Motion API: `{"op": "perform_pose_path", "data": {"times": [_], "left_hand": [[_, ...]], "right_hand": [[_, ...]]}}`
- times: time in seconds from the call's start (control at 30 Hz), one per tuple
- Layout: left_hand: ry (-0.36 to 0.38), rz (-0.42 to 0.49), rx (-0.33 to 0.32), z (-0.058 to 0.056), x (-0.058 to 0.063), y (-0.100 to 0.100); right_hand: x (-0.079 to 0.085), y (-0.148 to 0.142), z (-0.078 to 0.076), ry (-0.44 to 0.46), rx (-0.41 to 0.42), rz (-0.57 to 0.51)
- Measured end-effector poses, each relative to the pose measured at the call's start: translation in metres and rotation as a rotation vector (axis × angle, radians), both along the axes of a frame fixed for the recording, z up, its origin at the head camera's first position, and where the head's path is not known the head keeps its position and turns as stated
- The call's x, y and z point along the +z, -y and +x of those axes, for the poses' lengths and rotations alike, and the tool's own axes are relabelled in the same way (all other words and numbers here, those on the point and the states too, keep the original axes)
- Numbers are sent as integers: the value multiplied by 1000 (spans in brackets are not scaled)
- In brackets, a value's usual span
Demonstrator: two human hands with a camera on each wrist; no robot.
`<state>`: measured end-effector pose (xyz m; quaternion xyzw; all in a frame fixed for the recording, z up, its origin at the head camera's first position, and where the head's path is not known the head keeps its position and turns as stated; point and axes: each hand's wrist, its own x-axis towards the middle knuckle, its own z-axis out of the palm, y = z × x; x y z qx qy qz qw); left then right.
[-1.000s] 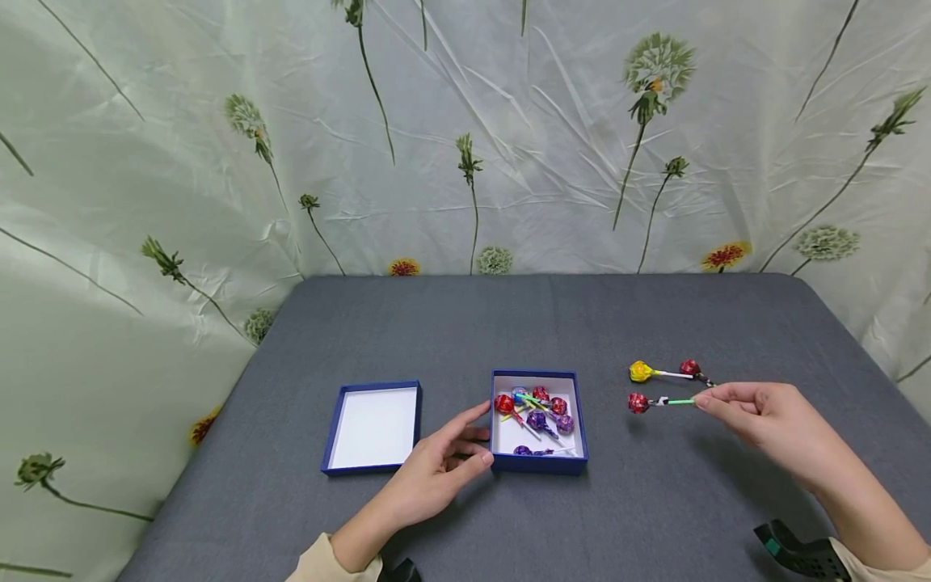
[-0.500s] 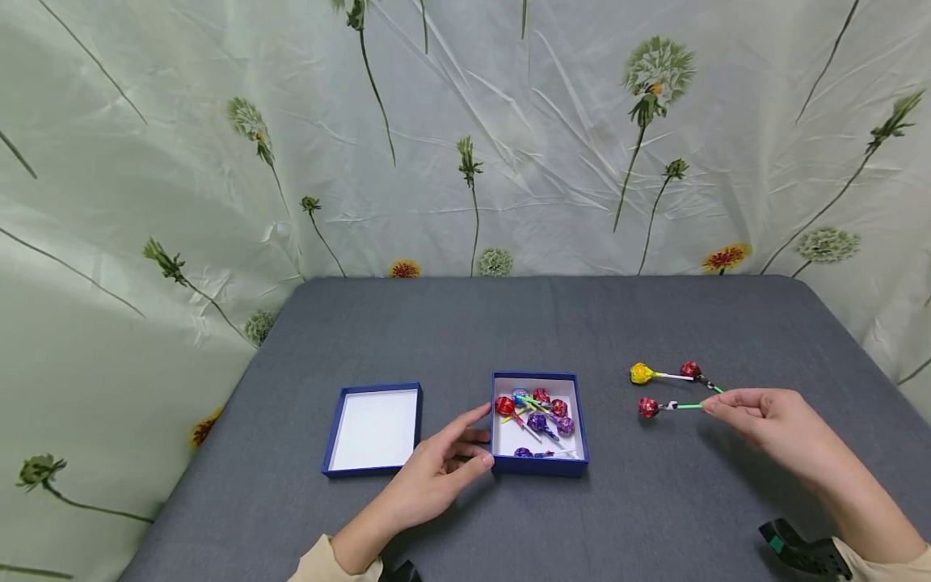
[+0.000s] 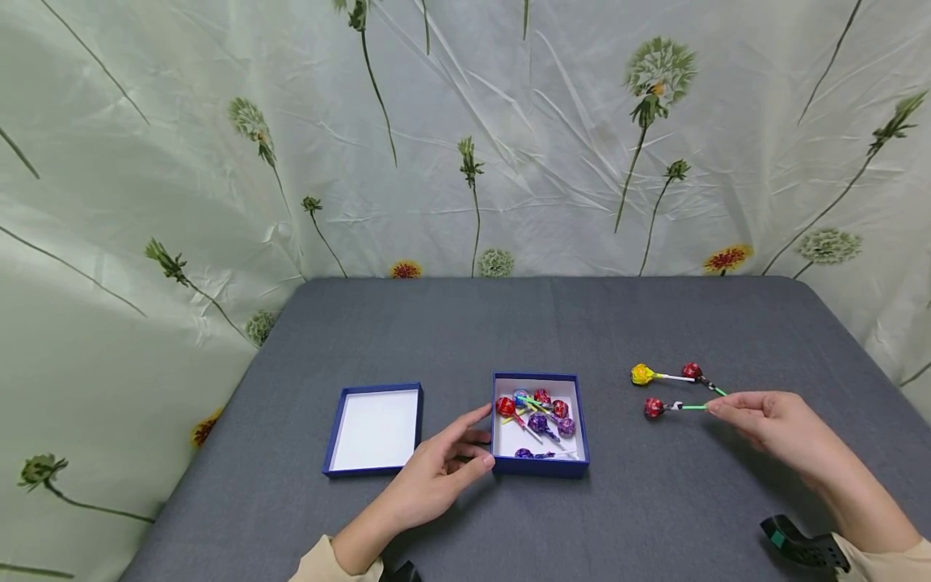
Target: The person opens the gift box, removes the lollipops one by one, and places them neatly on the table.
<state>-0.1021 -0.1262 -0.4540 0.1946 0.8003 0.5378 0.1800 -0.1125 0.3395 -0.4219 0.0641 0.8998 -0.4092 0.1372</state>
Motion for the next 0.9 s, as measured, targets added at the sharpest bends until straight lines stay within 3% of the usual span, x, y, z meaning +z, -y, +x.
{"op": "perform_pose_path", "data": {"times": [0.37,0.9], "left_hand": [[2,-27,5,-1,-2,1],[6,-28,7,-1,-2,0]], "right_hand": [[-11,-5,-2,-18,-3,-25],[-13,-7,-4,24,-28,-34]]}}
